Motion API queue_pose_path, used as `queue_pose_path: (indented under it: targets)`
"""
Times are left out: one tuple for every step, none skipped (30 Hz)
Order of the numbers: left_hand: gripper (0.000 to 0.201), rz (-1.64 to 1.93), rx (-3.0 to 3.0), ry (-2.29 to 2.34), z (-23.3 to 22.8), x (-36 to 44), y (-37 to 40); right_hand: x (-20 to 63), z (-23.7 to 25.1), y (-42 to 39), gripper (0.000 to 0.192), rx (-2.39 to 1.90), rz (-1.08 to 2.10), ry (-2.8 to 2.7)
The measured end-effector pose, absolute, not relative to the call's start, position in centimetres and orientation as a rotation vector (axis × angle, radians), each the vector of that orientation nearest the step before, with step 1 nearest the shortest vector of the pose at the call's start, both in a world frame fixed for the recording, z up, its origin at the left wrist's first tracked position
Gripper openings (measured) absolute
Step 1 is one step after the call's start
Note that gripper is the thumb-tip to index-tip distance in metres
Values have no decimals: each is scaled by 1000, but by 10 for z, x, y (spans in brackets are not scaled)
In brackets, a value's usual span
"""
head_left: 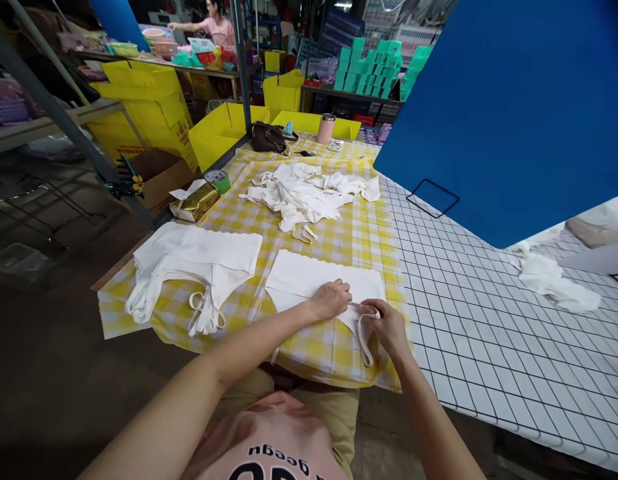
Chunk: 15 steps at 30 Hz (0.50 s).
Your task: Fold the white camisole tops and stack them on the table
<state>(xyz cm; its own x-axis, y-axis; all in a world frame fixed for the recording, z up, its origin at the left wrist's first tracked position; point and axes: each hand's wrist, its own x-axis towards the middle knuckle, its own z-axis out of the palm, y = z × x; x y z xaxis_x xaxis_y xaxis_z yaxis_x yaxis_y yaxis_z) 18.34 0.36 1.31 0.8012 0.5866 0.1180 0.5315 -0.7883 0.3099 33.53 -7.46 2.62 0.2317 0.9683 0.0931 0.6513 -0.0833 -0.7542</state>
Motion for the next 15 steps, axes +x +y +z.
queue_pose_path:
  targets:
    - [17, 319, 2669, 890, 13, 184, 4, 333, 26, -73, 20, -1815, 550, -1536]
    - [17, 330, 2612, 913, 12, 184, 5, 331, 26, -72, 21, -1813, 522, -1582]
    - [17, 337, 2564, 924, 12, 184, 6, 330, 26, -71, 21, -1808, 497, -1629]
    - [18, 344, 2525, 926, 12, 184, 7, 328, 27, -70, 21, -1802, 473, -1674]
    - [18, 352, 2496, 927, 12, 184, 7, 326, 27, -68, 21, -1797, 451, -1715]
    - [18, 364, 2472, 930, 12, 184, 7, 325, 27, -67, 20, -1791, 432, -1750]
    - [19, 377, 2455, 931, 11, 184, 7, 325, 27, -66, 21, -1787, 420, -1775]
    - [19, 390, 2441, 935, 10, 184, 7, 324, 26, -65, 21, -1782, 404, -1804]
    - [19, 404, 2432, 938, 9, 184, 7, 325, 25, -64, 23, -1774, 373, -1848]
    - [19, 416, 2425, 941, 8, 184, 7, 325, 24, -63, 25, -1764, 329, -1901]
    - [19, 426, 2419, 944, 7, 184, 7, 326, 22, -62, 27, -1752, 282, -1954]
    - [19, 435, 2416, 945, 6, 184, 7, 327, 21, -61, 29, -1738, 229, -2008]
    - [19, 443, 2413, 945, 5, 184, 7, 328, 20, -61, 30, -1723, 178, -2056]
    - [19, 451, 2411, 946, 5, 184, 7, 329, 18, -60, 30, -1710, 138, -2089]
    - [18, 458, 2410, 949, 4, 184, 7, 330, 17, -59, 30, -1699, 117, -2106]
